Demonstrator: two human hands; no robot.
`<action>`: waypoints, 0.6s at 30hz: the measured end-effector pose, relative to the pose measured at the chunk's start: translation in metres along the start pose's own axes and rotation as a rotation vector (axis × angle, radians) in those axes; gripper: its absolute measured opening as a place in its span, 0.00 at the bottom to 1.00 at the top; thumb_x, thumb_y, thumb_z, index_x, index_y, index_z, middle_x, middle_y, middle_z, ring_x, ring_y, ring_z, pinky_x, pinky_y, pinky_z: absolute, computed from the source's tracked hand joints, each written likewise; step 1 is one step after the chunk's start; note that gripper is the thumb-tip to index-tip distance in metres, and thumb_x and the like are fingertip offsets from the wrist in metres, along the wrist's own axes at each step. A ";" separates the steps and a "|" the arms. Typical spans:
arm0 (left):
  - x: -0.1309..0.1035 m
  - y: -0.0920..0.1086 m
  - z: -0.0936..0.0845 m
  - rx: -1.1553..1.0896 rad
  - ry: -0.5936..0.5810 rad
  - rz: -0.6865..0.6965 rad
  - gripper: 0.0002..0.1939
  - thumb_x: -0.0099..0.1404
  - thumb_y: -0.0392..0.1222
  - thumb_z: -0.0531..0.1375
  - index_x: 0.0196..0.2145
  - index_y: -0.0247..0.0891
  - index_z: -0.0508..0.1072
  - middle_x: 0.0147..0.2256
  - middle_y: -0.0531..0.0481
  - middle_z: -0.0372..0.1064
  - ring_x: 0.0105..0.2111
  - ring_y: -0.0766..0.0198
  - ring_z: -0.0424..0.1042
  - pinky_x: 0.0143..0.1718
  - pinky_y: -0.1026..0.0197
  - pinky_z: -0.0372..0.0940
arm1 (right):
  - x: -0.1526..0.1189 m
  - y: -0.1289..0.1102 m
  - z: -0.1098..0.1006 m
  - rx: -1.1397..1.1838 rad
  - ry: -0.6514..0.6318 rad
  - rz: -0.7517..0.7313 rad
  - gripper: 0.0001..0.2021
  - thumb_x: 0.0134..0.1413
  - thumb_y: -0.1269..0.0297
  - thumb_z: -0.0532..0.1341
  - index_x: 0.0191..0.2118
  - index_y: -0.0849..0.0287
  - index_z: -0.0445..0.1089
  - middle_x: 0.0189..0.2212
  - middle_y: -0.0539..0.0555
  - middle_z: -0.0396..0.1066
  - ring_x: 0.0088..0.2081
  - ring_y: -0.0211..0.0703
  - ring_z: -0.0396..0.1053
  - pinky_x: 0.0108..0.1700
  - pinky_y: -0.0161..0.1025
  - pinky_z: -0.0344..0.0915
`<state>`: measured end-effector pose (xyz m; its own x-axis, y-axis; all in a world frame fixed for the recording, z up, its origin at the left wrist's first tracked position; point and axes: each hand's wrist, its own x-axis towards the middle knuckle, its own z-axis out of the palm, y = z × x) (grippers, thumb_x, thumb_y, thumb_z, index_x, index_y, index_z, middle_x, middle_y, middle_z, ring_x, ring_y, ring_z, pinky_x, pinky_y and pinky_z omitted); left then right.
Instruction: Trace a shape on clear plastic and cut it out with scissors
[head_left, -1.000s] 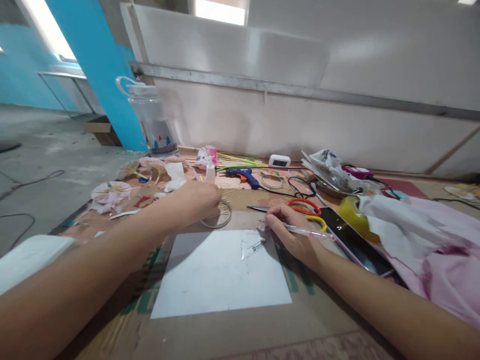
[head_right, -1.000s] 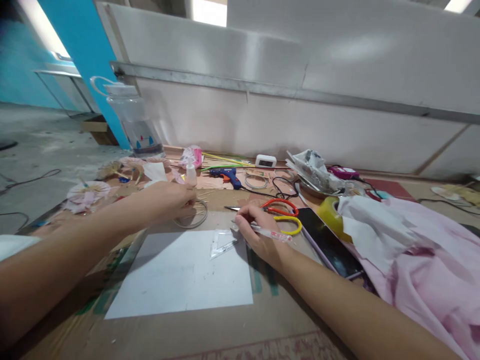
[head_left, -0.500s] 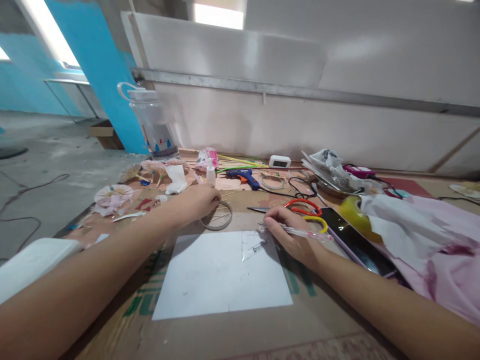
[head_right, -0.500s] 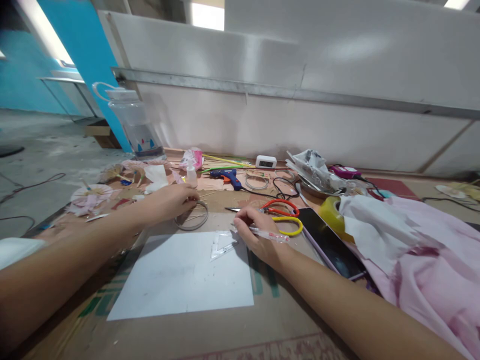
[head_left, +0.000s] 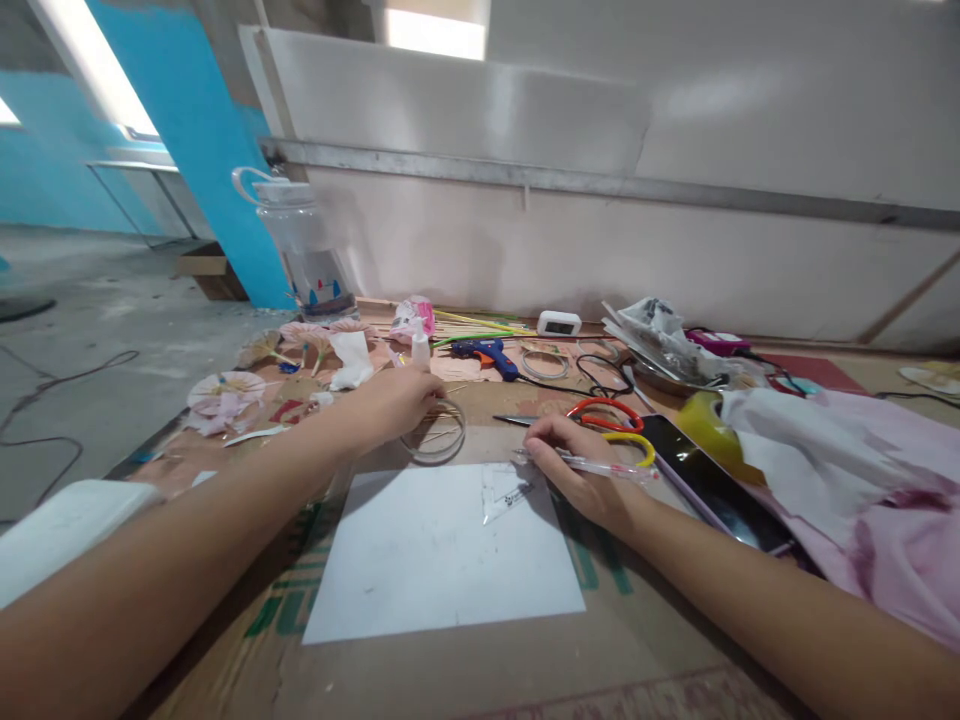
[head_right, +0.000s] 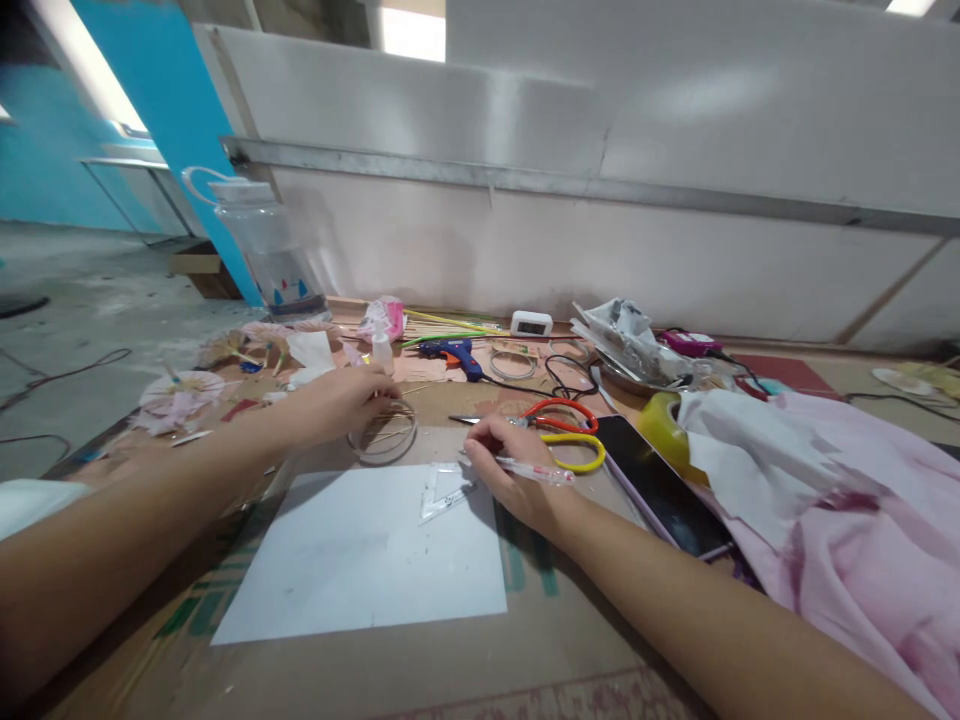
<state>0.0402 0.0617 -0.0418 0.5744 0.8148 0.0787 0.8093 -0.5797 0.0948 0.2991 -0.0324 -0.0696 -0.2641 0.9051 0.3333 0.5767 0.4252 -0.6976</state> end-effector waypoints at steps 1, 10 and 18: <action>0.001 0.000 0.002 0.004 0.019 -0.006 0.17 0.68 0.41 0.51 0.44 0.40 0.78 0.40 0.43 0.77 0.39 0.57 0.74 0.41 0.60 0.65 | 0.000 0.000 0.000 0.004 -0.001 -0.001 0.07 0.61 0.62 0.56 0.33 0.57 0.67 0.26 0.49 0.68 0.28 0.39 0.65 0.31 0.34 0.60; -0.001 0.002 0.010 0.035 0.064 0.003 0.17 0.68 0.40 0.50 0.44 0.44 0.79 0.41 0.46 0.77 0.40 0.59 0.75 0.43 0.61 0.66 | 0.000 0.000 0.000 -0.005 -0.034 -0.011 0.07 0.61 0.63 0.56 0.33 0.58 0.67 0.26 0.50 0.69 0.29 0.39 0.66 0.31 0.35 0.60; -0.001 -0.004 -0.011 0.102 0.147 -0.053 0.19 0.69 0.43 0.48 0.46 0.39 0.77 0.46 0.43 0.75 0.46 0.55 0.72 0.47 0.57 0.64 | 0.001 -0.002 -0.001 -0.011 -0.023 -0.022 0.07 0.61 0.63 0.56 0.33 0.58 0.67 0.26 0.49 0.69 0.28 0.39 0.65 0.30 0.34 0.60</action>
<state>0.0351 0.0628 -0.0315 0.5129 0.8295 0.2211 0.8503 -0.5263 0.0024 0.2989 -0.0327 -0.0673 -0.2946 0.8953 0.3340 0.5791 0.4453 -0.6829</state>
